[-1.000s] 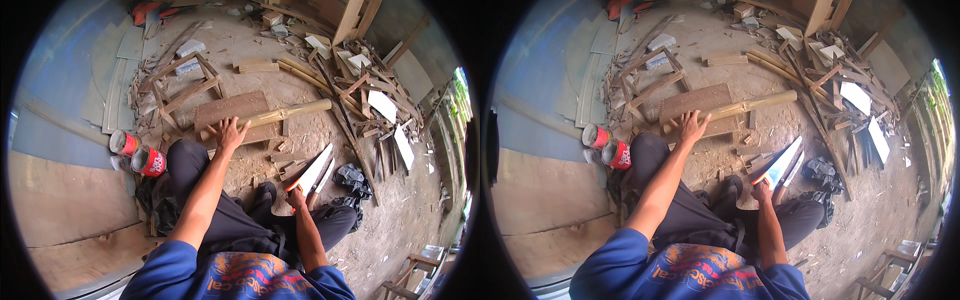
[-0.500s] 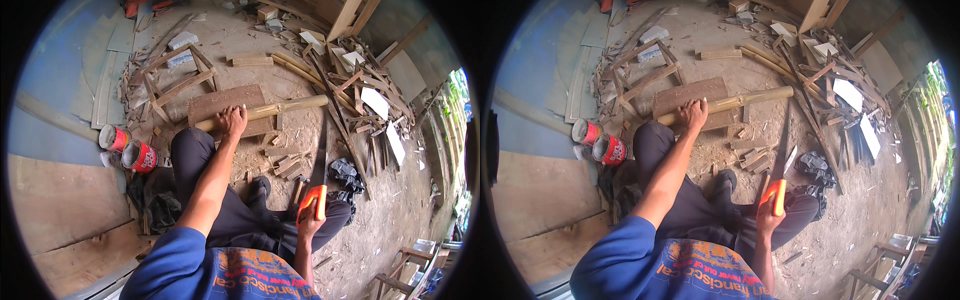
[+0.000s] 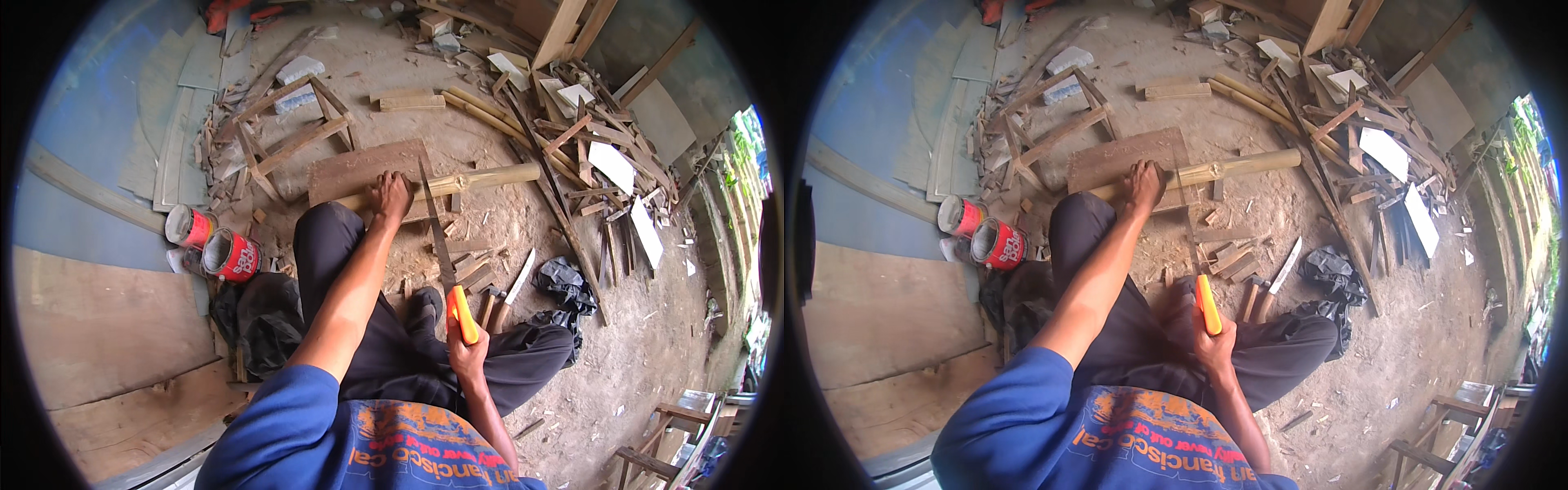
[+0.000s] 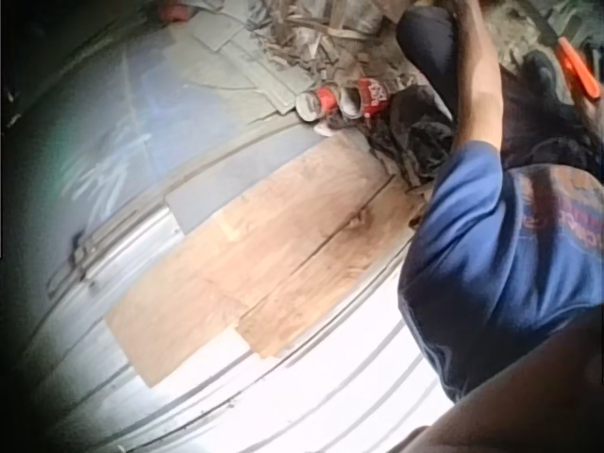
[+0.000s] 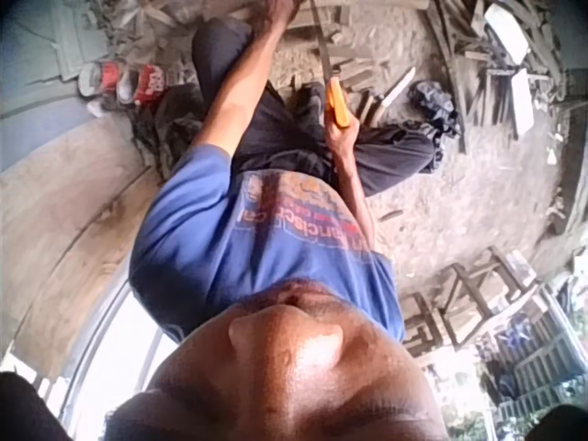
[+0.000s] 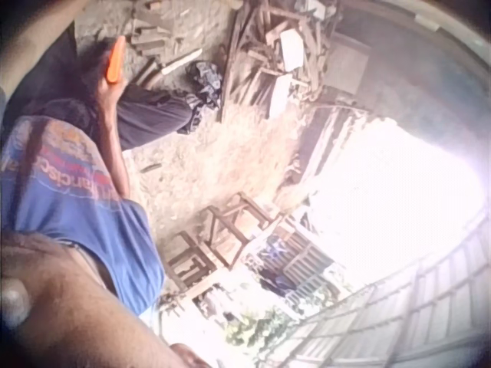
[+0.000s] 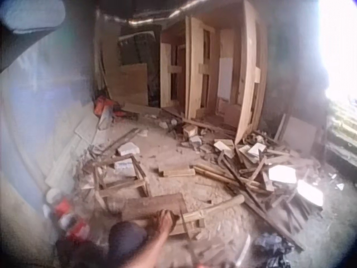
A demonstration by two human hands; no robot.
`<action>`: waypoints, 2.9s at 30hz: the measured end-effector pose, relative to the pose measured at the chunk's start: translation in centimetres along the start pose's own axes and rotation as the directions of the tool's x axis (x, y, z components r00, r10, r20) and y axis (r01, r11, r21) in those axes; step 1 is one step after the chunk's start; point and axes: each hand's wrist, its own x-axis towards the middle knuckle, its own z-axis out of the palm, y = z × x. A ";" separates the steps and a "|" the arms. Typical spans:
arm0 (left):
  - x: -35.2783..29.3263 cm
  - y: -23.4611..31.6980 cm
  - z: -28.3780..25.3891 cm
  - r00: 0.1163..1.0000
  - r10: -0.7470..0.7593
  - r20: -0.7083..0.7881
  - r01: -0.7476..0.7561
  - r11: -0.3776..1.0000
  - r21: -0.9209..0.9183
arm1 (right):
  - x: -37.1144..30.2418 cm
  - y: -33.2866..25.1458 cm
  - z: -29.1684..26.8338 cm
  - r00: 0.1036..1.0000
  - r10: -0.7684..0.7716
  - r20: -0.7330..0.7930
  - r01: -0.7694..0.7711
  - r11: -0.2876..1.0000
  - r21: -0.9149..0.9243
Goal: The person sits on the floor and uses a hand saw to cut a cylindrical wooden dowel. They hold the dowel with one hand and saw with the other, then switch to a different saw to continue cutting the dowel.
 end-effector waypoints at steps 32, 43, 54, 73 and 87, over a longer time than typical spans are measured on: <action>0.8 -0.2 0.3 0.984 -0.026 -0.177 0.024 1.000 -0.015 | 8.6 -7.6 5.9 0.996 0.046 0.070 -0.038 0.994 -0.107; 1.8 -0.2 -0.8 0.981 -0.182 0.060 0.185 0.982 -0.036 | 3.2 -9.4 2.7 0.995 0.068 0.070 -0.058 0.988 -0.142; 0.2 0.0 0.8 0.966 0.031 -0.258 0.006 0.990 0.142 | -3.5 -3.9 -2.3 0.996 -0.089 -0.003 0.088 0.992 -0.092; -5.5 -0.3 -1.1 0.925 0.218 -0.310 -0.234 0.972 -0.016 | -4.2 -1.9 -1.2 1.000 -0.002 0.022 0.002 1.000 -0.023; -0.7 0.5 0.9 0.994 0.109 0.011 -0.107 0.988 -0.110 | -1.0 -5.1 -0.2 0.996 0.057 -0.072 -0.059 0.998 -0.028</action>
